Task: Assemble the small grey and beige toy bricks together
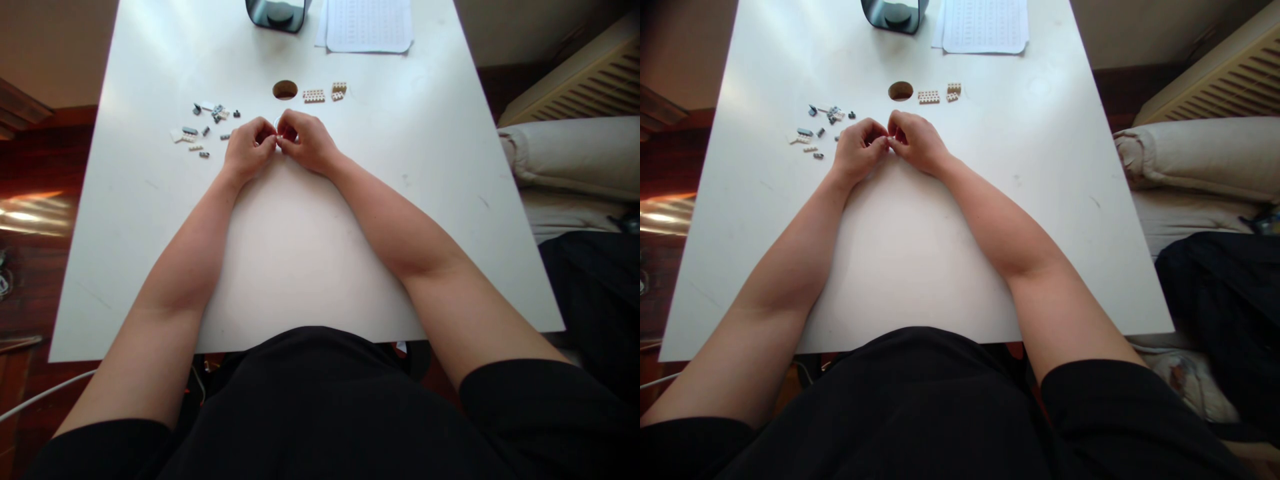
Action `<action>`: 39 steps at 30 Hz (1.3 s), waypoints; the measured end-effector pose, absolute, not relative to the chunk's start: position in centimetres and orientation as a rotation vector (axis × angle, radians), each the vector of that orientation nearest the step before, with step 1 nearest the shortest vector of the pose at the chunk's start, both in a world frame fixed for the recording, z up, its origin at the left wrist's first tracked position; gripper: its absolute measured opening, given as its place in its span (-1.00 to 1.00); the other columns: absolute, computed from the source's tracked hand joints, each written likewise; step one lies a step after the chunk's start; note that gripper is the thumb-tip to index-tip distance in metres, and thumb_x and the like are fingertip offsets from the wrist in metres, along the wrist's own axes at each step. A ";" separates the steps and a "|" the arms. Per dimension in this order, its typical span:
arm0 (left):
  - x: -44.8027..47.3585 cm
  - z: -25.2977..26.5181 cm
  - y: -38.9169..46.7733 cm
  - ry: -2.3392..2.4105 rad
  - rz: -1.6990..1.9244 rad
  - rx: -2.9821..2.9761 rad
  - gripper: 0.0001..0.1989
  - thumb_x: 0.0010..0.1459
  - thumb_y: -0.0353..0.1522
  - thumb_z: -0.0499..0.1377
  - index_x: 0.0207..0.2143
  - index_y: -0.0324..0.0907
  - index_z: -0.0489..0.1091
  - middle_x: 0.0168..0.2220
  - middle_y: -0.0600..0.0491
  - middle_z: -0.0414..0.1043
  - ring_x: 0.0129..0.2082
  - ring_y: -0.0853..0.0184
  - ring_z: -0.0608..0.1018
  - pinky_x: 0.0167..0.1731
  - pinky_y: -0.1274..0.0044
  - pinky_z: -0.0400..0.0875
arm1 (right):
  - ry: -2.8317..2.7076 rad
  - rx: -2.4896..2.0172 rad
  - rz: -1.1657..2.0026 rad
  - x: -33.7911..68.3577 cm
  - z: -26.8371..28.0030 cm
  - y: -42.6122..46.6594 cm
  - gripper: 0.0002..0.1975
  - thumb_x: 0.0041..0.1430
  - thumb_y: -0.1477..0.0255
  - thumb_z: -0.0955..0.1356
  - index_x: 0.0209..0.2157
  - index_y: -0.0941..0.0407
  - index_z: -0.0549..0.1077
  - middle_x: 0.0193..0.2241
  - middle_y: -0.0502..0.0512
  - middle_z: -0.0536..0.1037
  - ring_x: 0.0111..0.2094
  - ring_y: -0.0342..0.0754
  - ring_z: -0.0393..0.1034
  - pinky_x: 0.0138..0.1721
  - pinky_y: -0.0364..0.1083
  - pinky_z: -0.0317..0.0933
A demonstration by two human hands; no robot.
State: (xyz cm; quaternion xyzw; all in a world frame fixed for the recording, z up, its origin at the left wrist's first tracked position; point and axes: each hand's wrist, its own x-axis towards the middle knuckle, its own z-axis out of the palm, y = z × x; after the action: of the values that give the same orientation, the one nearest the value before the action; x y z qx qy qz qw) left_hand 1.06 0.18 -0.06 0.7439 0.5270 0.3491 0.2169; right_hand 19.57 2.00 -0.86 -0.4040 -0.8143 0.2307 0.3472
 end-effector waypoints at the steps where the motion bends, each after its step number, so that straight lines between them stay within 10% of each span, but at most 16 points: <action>1: 1.1 0.0 0.2 1.461 0.966 2.061 -0.85 0.13 -0.24 0.16 -0.30 -0.11 0.43 -0.37 0.03 0.50 -0.21 0.23 0.51 -0.18 0.44 0.39 | -2.111 -1.048 0.600 19.6 -0.8 2.0 -0.78 0.20 0.20 0.34 -0.26 0.05 0.38 -0.30 0.07 0.49 -0.27 0.02 0.36 -0.19 -0.01 0.24; 39: 1.3 0.4 -0.1 1.505 0.888 2.056 -0.73 0.13 -0.07 0.13 -0.31 -0.05 0.42 -0.43 0.09 0.50 -0.18 0.26 0.49 -0.22 0.38 0.33 | -2.126 -1.116 0.597 19.5 0.1 1.4 -0.75 0.19 0.14 0.34 -0.27 0.02 0.38 -0.29 0.07 0.53 -0.22 0.04 0.37 -0.19 -0.02 0.26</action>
State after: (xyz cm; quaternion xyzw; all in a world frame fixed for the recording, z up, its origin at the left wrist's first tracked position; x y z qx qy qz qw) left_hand 1.25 -0.06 0.45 0.7433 0.5440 0.3211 0.2200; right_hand 19.52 1.39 0.06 -0.4263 -0.8118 0.2279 0.3276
